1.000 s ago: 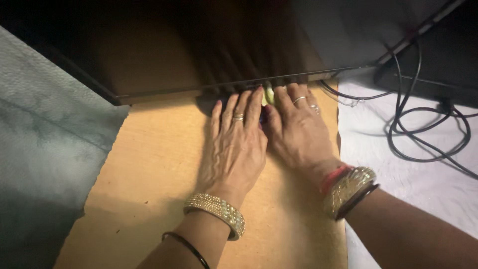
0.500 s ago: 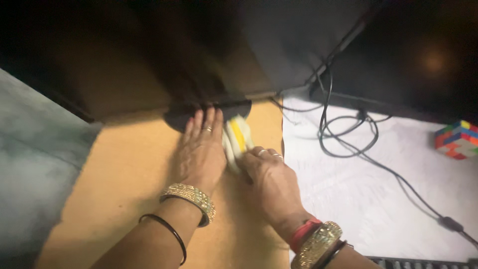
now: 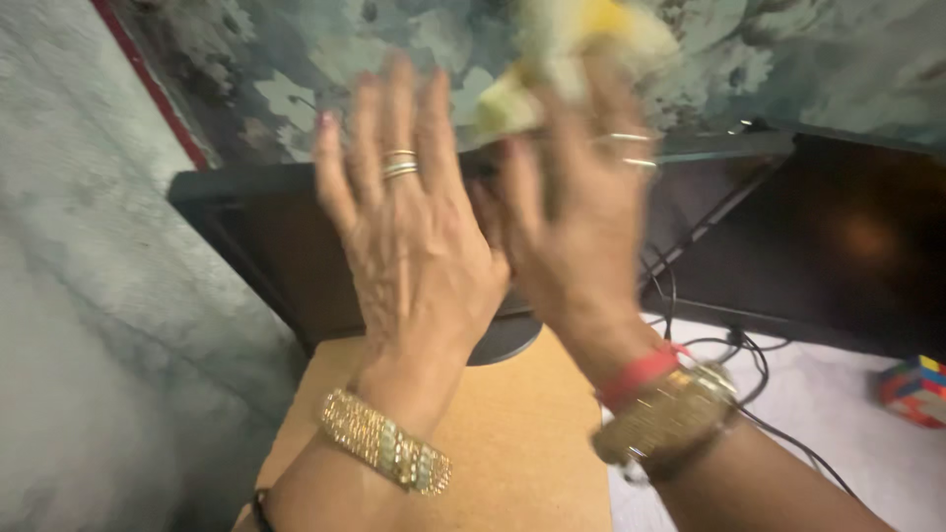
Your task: The person wipes a desk surface, a laptop sleeve, a monitor, and a keyboard using a cloth. They also handle a small potted plant with fairy lights, arranging the lights and placing the plant on the desk.
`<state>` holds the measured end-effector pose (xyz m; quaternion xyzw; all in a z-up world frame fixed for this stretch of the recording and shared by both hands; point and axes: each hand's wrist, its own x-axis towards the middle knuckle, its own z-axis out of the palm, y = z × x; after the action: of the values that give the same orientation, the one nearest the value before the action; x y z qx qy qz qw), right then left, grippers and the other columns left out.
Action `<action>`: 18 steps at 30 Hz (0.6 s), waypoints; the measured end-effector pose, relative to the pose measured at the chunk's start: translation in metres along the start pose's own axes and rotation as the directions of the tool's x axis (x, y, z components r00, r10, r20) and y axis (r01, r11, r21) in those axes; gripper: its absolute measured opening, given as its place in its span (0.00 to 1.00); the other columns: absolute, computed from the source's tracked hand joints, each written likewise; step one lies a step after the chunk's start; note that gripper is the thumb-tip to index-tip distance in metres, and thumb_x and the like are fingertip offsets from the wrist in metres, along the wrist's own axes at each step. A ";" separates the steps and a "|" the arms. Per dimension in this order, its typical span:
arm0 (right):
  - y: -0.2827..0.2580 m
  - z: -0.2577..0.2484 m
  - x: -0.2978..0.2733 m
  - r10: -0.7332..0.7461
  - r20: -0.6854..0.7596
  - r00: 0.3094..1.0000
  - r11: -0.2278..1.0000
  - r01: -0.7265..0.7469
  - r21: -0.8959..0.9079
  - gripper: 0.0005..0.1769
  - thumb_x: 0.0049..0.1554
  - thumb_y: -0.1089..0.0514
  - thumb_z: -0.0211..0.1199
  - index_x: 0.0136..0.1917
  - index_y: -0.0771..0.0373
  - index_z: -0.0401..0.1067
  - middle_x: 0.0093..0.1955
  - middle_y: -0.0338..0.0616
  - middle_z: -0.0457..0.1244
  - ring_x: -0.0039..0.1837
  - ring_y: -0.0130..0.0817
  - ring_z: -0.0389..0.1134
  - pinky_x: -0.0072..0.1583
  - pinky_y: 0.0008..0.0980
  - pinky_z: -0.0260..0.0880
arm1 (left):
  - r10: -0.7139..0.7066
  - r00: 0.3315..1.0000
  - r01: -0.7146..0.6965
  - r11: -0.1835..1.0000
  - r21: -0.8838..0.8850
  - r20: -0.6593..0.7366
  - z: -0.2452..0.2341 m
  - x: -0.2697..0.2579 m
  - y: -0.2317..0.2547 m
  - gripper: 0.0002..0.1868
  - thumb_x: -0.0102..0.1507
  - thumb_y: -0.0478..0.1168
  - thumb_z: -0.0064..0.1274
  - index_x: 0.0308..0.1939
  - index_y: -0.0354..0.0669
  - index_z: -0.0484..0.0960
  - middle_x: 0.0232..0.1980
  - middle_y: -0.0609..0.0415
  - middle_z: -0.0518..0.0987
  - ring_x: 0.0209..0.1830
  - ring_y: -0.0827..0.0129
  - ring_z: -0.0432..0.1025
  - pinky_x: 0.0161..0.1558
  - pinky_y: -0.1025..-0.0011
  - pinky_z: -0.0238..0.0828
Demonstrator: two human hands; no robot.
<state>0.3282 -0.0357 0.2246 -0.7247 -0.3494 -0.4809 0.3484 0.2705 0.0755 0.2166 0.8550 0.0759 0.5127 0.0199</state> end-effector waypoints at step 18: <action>0.100 0.025 -0.028 0.173 0.111 0.979 0.966 -0.146 -0.214 0.12 0.71 0.55 0.47 0.55 0.61 0.70 0.55 0.46 0.63 0.65 0.45 0.61 0.76 0.49 0.51 | -0.031 0.979 0.015 0.997 0.080 0.202 0.011 -0.005 -0.002 0.35 0.58 0.42 0.55 0.68 0.34 0.68 0.63 0.47 0.72 0.69 0.54 0.61 0.76 0.48 0.43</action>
<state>0.4153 -0.0702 0.1736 -0.8121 -0.2601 -0.4370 0.2863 0.2779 0.0769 0.2071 0.9020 0.1031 0.4193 0.0000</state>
